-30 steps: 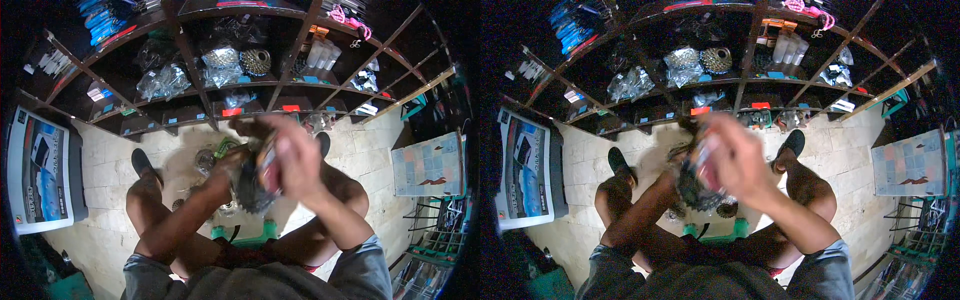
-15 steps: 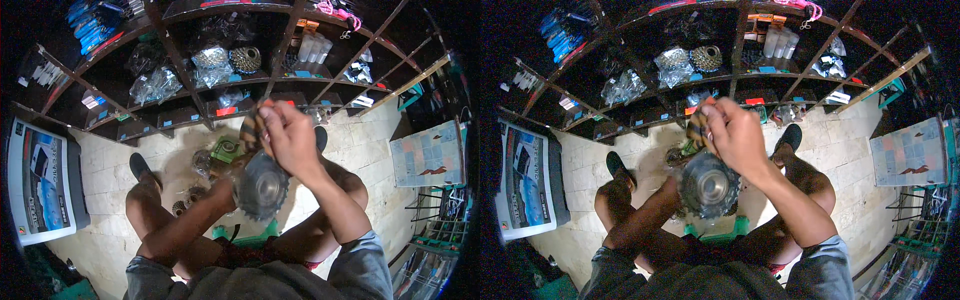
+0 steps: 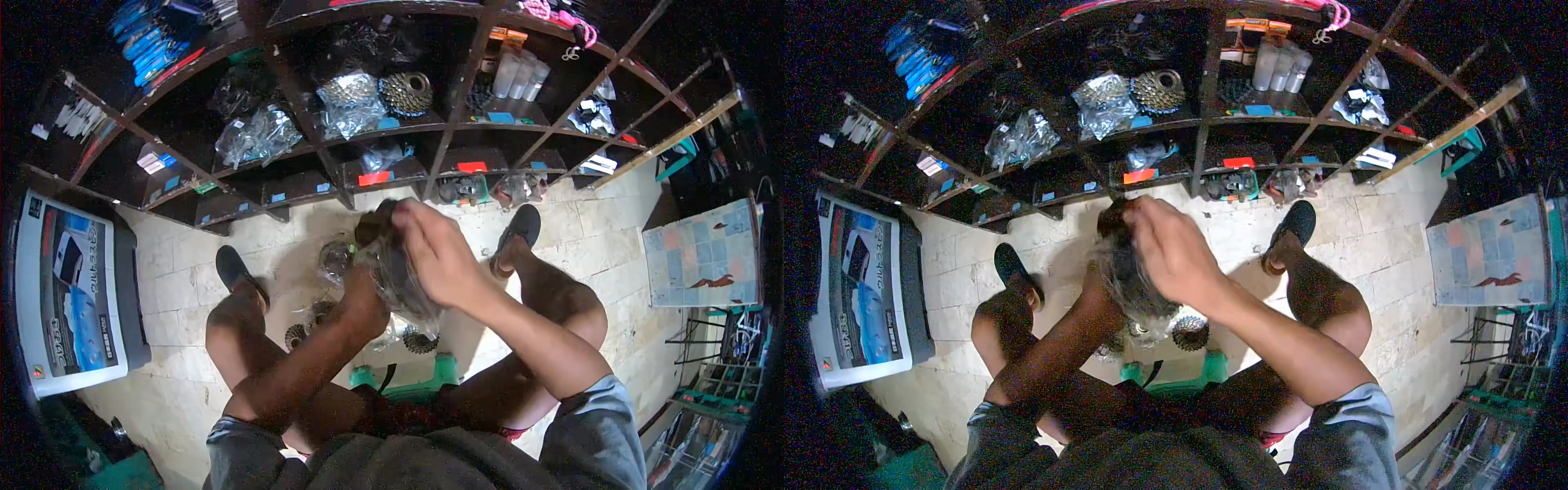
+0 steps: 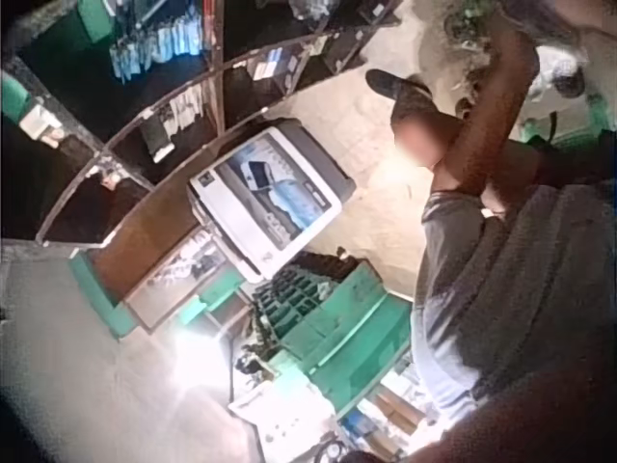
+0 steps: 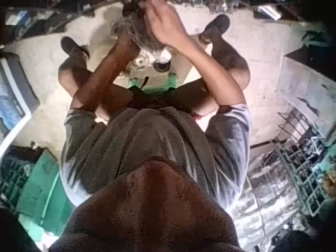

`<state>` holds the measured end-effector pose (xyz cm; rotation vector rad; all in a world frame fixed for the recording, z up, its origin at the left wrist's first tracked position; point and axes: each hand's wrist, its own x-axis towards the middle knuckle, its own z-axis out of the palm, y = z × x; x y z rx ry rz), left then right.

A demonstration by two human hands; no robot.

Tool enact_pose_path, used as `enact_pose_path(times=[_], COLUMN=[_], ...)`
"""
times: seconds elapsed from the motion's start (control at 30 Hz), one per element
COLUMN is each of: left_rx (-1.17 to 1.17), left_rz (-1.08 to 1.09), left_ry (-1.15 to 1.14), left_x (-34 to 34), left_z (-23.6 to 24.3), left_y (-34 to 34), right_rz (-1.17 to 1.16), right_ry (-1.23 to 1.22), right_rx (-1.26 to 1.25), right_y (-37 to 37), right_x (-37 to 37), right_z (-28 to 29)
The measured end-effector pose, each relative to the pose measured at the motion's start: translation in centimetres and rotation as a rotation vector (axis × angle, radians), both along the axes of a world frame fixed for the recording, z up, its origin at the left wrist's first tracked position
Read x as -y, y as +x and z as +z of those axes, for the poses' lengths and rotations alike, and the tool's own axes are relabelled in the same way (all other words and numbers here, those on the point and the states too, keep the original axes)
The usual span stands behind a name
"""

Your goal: Cleaning and assembling bicycle freewheel gears using a cloth and small brush.

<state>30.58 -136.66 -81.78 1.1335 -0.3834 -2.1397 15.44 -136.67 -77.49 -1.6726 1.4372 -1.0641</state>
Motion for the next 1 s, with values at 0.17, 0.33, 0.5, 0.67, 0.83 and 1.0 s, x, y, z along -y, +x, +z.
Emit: enact_pose_path(times=[0.17, 0.33, 0.5, 0.67, 0.83, 1.0], left_rx=[-0.086, 0.147, -0.014, 0.686, 0.347, 0.323], left_rz=[-0.042, -0.247, 0.029, -0.019, -0.033, -0.031], left_ry=[-0.023, -0.539, -0.397, -1.016, -0.618, -0.764], left_x=[0.2, 2.0, 3.7, 3.2, 3.2, 5.4], left_z=[-1.3, -0.3, 1.1, 3.3, 6.4, 7.2], left_y=[-0.3, 1.6, 2.2, 1.9, 2.5, 3.3], right_rz=[-0.203, -0.259, -0.039, -0.001, 0.105, 0.105], right_ry=[-0.053, -0.050, 0.172, 0.027, 0.382, 0.301], right_rx=[-0.203, -0.031, 0.084, -0.263, 0.133, 0.624], right_y=[0.4, -1.7, -1.2, 0.2, -4.0, -4.6], right_x=[1.2, 2.0, 0.4, -0.5, -0.2, -0.4], right_z=[0.1, 3.4, 4.0, 3.3, 5.5, 6.7])
